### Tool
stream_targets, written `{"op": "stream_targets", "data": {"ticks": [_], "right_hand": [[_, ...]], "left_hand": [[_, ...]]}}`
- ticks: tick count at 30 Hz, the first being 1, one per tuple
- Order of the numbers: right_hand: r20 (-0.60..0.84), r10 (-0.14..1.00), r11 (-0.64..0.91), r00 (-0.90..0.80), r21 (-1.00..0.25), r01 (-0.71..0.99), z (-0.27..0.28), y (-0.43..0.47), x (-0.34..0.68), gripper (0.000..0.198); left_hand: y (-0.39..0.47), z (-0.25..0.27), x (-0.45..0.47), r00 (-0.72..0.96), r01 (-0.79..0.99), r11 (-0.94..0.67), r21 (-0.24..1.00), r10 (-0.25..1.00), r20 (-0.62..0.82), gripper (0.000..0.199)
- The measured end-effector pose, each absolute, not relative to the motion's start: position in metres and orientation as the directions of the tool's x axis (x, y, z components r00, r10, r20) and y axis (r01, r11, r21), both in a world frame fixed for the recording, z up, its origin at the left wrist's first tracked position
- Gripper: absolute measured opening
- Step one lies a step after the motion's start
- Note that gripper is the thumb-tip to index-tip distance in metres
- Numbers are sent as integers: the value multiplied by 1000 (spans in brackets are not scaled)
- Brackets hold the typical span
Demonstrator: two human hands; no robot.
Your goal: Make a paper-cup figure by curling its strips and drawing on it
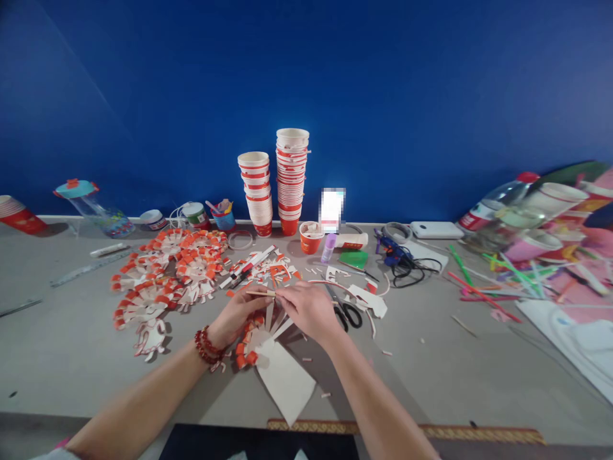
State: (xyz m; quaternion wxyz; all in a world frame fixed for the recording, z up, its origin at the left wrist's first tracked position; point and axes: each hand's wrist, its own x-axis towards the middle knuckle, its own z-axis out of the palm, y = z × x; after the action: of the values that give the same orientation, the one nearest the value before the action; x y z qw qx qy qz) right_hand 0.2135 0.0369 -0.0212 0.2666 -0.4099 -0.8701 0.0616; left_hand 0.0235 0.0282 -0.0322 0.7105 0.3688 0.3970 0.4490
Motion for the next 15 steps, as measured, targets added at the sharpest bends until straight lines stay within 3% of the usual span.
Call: {"op": "stream_targets", "data": {"ticks": [15], "right_hand": [[387, 775, 631, -499, -489, 602, -21, 38, 212, 25]], "left_hand": [[29, -30, 23, 279, -303, 348, 887, 922, -267, 30]]}}
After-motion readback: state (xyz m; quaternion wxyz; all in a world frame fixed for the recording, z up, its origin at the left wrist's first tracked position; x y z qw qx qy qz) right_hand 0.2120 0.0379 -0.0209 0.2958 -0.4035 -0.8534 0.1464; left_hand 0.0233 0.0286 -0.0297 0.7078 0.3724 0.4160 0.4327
